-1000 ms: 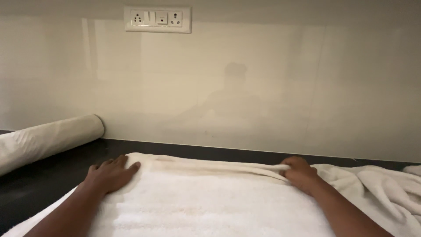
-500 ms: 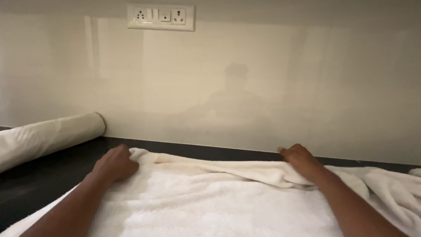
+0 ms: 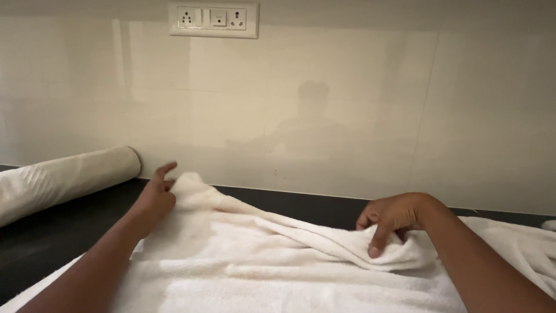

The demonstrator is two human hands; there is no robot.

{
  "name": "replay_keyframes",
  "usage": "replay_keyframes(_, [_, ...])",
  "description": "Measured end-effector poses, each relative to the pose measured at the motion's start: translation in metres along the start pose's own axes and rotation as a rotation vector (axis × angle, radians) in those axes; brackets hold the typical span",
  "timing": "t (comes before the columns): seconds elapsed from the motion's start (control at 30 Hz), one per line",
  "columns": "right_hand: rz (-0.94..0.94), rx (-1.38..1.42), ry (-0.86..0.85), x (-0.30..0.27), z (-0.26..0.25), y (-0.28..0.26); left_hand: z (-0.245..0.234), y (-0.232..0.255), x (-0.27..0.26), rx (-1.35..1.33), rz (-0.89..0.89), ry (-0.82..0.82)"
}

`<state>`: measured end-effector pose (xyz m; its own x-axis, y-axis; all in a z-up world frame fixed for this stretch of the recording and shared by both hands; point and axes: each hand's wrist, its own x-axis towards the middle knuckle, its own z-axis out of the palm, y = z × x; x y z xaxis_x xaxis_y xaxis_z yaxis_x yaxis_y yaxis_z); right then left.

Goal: Folding and rolling white towels on a black countertop in a hotel setting.

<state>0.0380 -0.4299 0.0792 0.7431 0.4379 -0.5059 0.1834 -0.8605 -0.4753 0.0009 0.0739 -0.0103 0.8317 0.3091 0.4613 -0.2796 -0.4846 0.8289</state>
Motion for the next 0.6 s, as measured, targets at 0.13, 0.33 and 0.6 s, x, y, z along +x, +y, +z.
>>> replay_keyframes(0.13, [0.041, -0.057, 0.42, 0.003, 0.001, -0.004, -0.008, 0.033, -0.009, -0.157, 0.083, 0.118])
replay_keyframes(0.33, [-0.11, -0.078, 1.643, 0.042, -0.005, 0.018, -0.011, 0.03, -0.023, -0.04, 0.228, 0.257])
replay_keyframes(0.6, [-0.075, -0.088, 1.11, 0.09, 0.01, 0.075, 0.01, 0.041, -0.03, 0.76, -0.258, 0.016])
